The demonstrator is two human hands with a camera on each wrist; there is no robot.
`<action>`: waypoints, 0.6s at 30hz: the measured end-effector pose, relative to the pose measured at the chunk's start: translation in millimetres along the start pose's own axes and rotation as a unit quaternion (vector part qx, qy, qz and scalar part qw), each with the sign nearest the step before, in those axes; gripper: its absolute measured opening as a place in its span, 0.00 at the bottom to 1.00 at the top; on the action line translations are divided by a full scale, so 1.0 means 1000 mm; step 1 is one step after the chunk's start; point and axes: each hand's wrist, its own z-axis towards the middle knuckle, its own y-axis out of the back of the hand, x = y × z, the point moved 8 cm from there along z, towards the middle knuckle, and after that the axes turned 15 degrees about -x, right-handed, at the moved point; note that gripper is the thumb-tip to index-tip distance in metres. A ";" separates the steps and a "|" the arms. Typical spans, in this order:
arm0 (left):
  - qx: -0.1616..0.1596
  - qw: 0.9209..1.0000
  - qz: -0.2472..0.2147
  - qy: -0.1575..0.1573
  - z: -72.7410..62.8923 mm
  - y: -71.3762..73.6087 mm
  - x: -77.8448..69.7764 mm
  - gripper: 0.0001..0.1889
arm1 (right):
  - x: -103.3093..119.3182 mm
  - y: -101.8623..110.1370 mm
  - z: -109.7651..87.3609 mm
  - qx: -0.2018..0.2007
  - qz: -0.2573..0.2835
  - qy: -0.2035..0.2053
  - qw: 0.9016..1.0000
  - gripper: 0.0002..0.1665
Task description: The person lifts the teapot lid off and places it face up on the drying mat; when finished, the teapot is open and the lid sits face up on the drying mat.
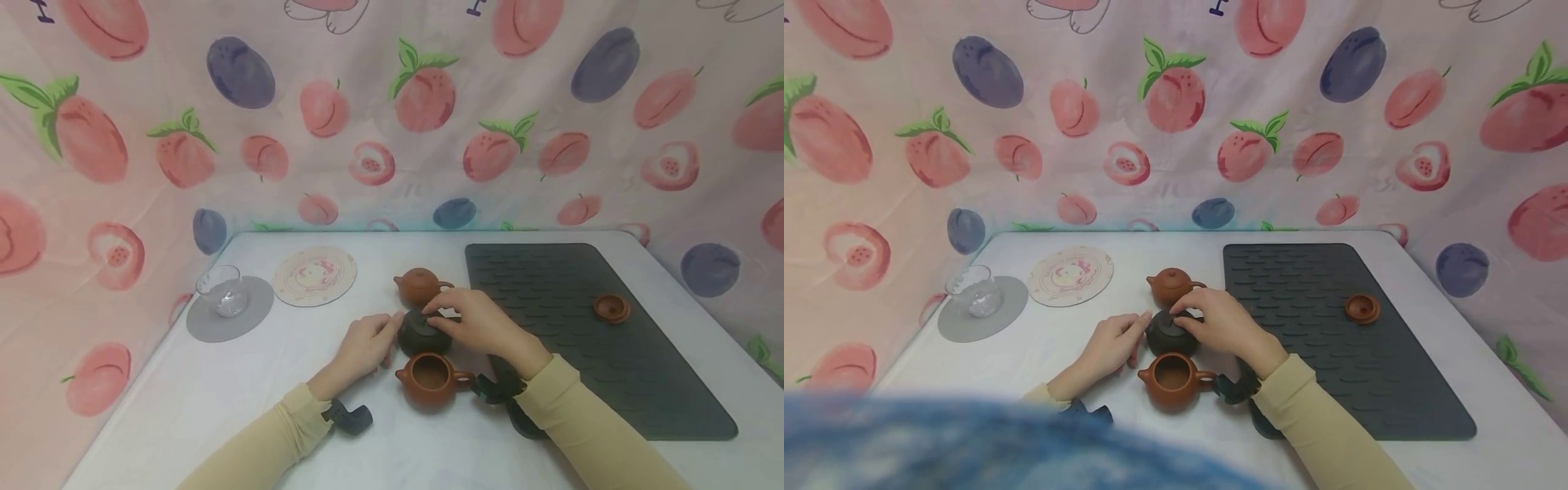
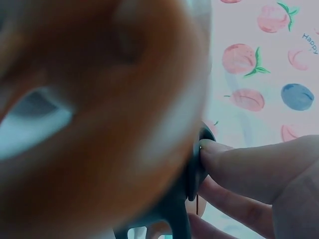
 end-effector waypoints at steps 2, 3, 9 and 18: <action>0.000 1.000 0.000 0.000 0.000 0.000 0.000 0.29 | 0.000 0.000 0.000 -0.002 -0.001 -0.002 1.000 0.11; 0.000 1.000 0.000 0.000 0.000 0.000 0.000 0.29 | 0.000 0.000 0.000 -0.002 -0.002 -0.002 1.000 0.10; -0.001 1.000 0.003 0.002 0.000 0.000 0.000 0.29 | -0.001 0.000 0.000 -0.002 -0.005 -0.005 1.000 0.09; -0.001 1.000 0.006 -0.001 0.000 0.000 -0.001 0.28 | -0.003 -0.004 -0.002 0.015 0.017 -0.035 0.999 0.07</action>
